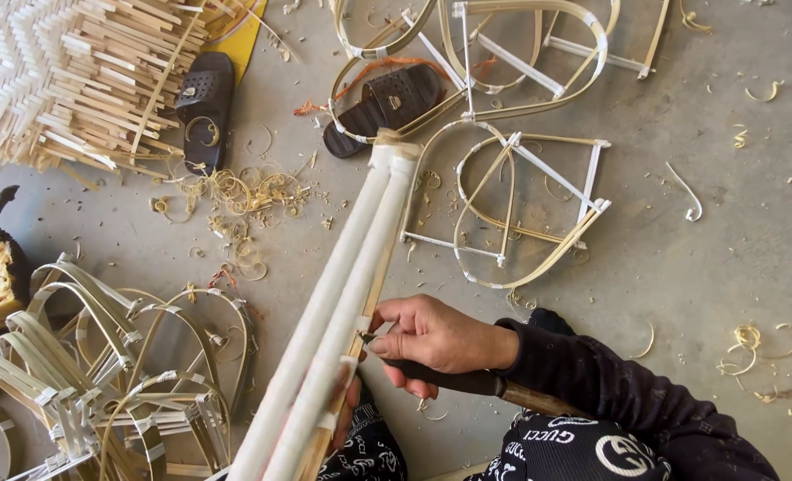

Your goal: The person is assembling and shaping bamboo strips into curved frames using a utility knife and plastic tubes.

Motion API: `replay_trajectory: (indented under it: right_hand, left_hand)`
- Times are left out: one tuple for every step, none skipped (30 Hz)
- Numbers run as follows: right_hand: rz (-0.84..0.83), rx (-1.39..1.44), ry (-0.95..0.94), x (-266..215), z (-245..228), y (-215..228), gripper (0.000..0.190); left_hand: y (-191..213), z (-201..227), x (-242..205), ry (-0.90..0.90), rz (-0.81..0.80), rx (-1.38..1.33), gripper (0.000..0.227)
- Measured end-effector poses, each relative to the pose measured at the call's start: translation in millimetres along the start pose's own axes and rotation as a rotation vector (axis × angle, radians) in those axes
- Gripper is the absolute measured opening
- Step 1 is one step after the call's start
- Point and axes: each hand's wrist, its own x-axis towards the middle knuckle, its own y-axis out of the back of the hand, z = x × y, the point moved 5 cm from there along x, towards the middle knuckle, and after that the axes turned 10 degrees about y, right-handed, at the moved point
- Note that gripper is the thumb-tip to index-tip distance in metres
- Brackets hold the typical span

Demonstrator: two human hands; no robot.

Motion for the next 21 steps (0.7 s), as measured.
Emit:
replay_trajectory:
  right_hand:
    - [0.004, 0.003, 0.001, -1.0, 4.8, 2.8, 0.032]
    - [-0.001, 0.011, 0.017, -1.1, 8.6, 4.7, 0.032]
    - [-0.005, 0.018, 0.032, -1.1, 12.7, 6.1, 0.034]
    - [-0.006, 0.019, 0.034, -0.8, 10.7, 5.3, 0.034]
    - [0.016, 0.016, 0.021, -0.3, 9.3, 5.2, 0.034]
    - [0.039, 0.007, 0.01, 0.4, 6.3, 6.5, 0.035]
    - [0.039, 0.001, 0.012, 1.6, 6.3, 6.5, 0.035]
    - [-0.01, 0.053, 0.04, 1.5, 6.9, 2.3, 0.035]
    - [-0.059, 0.106, 0.068, 1.5, 7.6, -1.5, 0.038]
    - [-0.061, 0.108, 0.065, 1.6, 5.6, -3.5, 0.038]
    - [-0.024, 0.142, 0.04, 1.8, 4.6, -3.9, 0.037]
    - [0.011, 0.171, 0.013, 1.6, 2.5, -2.9, 0.037]
    - [0.009, 0.171, 0.009, 1.1, 8.1, -0.4, 0.037]
    - [-0.009, 0.13, 0.015, 0.6, 13.4, 1.5, 0.032]
    - [-0.028, 0.089, 0.02, 0.1, 18.4, 3.5, 0.031]
    - [-0.029, 0.089, 0.02, 0.2, 14.6, 2.3, 0.031]
    - [-0.005, 0.053, 0.019, 0.0, 10.7, 3.0, 0.032]
    - [0.02, 0.015, 0.019, -1.4, 6.8, 4.0, 0.033]
    - [0.021, 0.013, 0.02, -0.6, 5.3, 4.7, 0.033]
    - [0.023, -0.04, 0.022, 0.8, 4.4, 5.6, 0.034]
    - [0.025, -0.092, 0.025, 2.2, 3.6, 6.6, 0.036]
  left_hand:
    - [4.5, -3.6, 2.8, 0.004, -0.002, 0.003, 0.044]
    - [9.5, -5.1, 5.2, -0.032, -0.003, 0.015, 0.045]
    - [15.0, -6.7, 7.0, -0.068, -0.005, 0.028, 0.046]
    - [7.9, 0.1, 4.9, -0.068, -0.004, 0.029, 0.046]
    - [-2.5, 6.9, 2.3, -0.066, -0.098, -0.054, 0.046]
    - [-13.8, 15.2, 1.7, -0.069, -0.197, -0.137, 0.045]
    - [-5.4, 6.3, 7.6, -0.074, -0.201, -0.137, 0.045]
    - [6.8, -8.0, 12.3, -0.04, -0.067, 0.08, 0.041]
    - [19.8, -21.7, 16.6, -0.002, 0.066, 0.296, 0.047]
    - [14.1, -15.2, 14.7, 0.001, 0.069, 0.294, 0.047]
    - [12.5, -8.9, 12.8, 0.016, 0.12, 0.11, 0.04]
    - [9.3, -2.8, 12.0, 0.028, 0.169, -0.076, 0.053]
    - [2.9, 6.4, 6.0, 0.028, 0.171, -0.08, 0.053]
    - [-9.6, 16.1, 0.2, 0.009, 0.046, -0.07, 0.047]
    - [-22.3, 26.2, -6.4, -0.01, -0.079, -0.06, 0.042]
    - [-11.7, 16.8, -1.0, -0.011, -0.078, -0.061, 0.042]
    - [-1.2, 8.7, 4.3, -0.037, -0.063, -0.014, 0.041]
    - [8.3, 0.1, 10.2, -0.064, -0.051, 0.033, 0.041]
    - [-5.9, 13.6, 3.9, -0.066, -0.053, 0.033, 0.041]
    - [-20.3, 24.3, -3.2, -0.018, -0.09, -0.069, 0.036]
    - [-34.9, 35.1, -10.0, 0.028, -0.127, -0.172, 0.032]
